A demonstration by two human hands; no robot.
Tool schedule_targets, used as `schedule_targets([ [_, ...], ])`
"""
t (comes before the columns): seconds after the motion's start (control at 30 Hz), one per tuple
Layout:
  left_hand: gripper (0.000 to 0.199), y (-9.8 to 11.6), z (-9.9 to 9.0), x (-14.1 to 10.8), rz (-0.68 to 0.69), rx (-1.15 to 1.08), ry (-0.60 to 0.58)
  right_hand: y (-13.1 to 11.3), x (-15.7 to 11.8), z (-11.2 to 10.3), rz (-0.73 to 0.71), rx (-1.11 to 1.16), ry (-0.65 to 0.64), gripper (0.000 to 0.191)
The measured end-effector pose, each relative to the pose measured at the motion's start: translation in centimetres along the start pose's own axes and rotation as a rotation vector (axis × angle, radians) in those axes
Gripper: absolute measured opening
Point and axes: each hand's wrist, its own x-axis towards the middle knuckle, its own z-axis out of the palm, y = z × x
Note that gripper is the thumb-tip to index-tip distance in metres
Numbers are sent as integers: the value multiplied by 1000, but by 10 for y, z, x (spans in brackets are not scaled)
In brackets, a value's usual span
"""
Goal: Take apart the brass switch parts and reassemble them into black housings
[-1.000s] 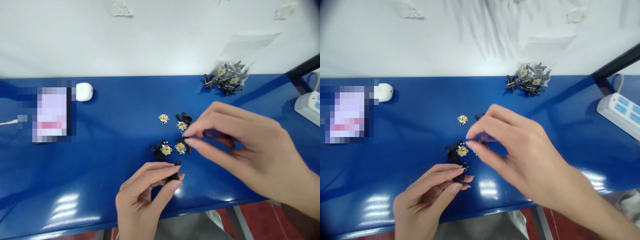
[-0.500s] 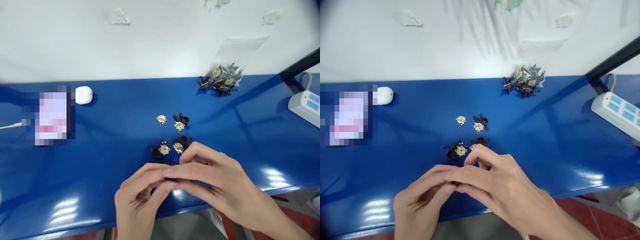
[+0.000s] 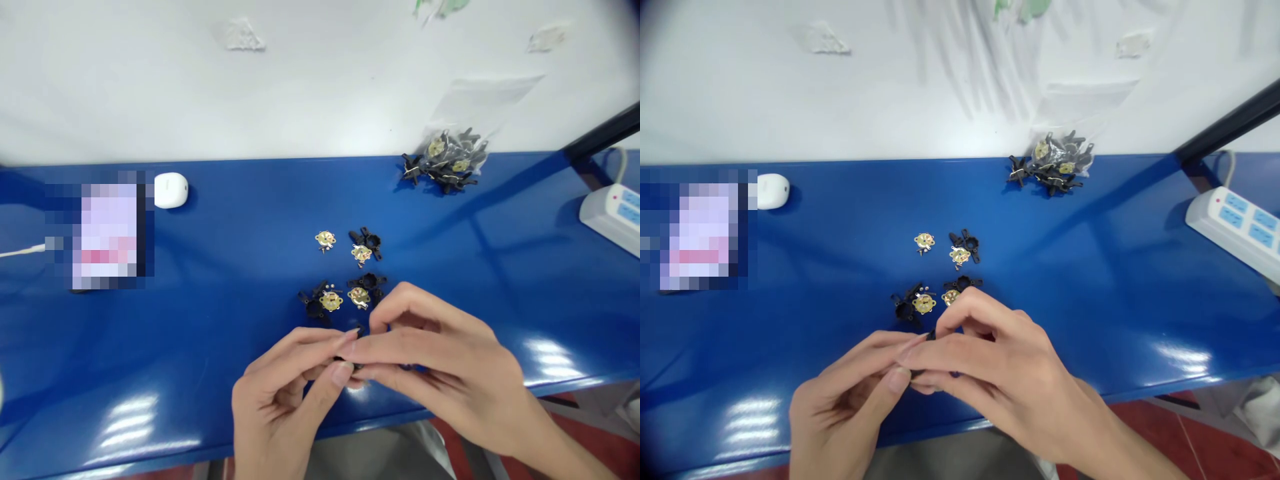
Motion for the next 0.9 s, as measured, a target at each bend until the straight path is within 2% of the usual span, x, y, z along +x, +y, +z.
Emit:
schedule_targets([
  [0.17, 27, 2, 4, 0, -24, -70, 8, -5, 4, -4, 111, 78, 110, 30],
  [0.4, 32, 3, 9, 1, -28, -45, 26, -13, 8, -19, 243, -136, 292, 23],
  [0.67, 31, 0, 9, 0, -19, -55, 11, -6, 13, -25, 283, -249, 303, 20],
  [0.9, 27, 1, 13, 0, -21, -59, 43, -4, 24, -31, 209, -246, 227, 16],
])
